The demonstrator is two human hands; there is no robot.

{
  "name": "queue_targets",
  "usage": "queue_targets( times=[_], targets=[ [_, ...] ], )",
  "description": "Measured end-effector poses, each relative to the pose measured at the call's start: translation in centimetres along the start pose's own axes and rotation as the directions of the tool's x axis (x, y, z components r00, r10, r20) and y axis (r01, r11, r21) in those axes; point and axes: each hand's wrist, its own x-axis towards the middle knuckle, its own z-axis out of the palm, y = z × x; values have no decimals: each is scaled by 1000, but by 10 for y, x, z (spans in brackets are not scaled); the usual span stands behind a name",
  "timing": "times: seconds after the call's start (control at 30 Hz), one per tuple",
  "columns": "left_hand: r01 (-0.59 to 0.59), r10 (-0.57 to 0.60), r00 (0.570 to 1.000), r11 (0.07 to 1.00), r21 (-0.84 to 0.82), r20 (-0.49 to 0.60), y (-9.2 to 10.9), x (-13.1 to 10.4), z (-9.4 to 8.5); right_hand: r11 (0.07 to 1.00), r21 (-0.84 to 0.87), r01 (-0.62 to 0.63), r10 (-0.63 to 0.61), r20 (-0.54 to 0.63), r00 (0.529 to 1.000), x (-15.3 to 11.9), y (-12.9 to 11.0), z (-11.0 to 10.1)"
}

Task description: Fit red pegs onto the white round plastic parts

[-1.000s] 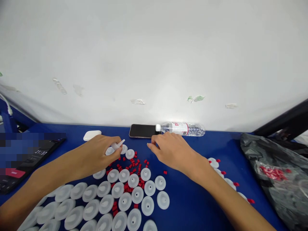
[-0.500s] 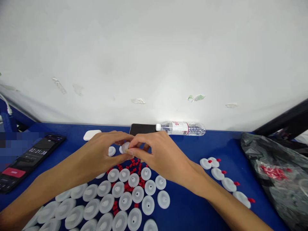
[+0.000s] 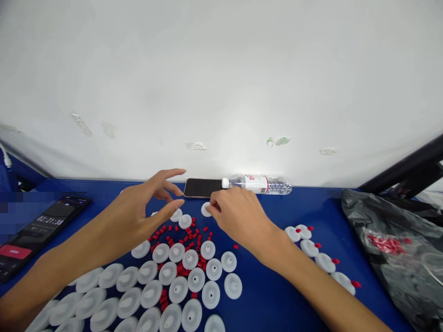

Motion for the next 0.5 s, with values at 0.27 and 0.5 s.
queue_targets(
  times=[0.27, 0.5],
  targets=[
    [-44, 43, 996, 999, -11, -78, 3, -3, -4, 985, -160, -65, 66, 1, 998, -11, 14, -23],
    [-36, 36, 999, 999, -9, -34, 11, -6, -10, 729, -582, -360, 384, -87, 919, -94, 84, -27]
  ],
)
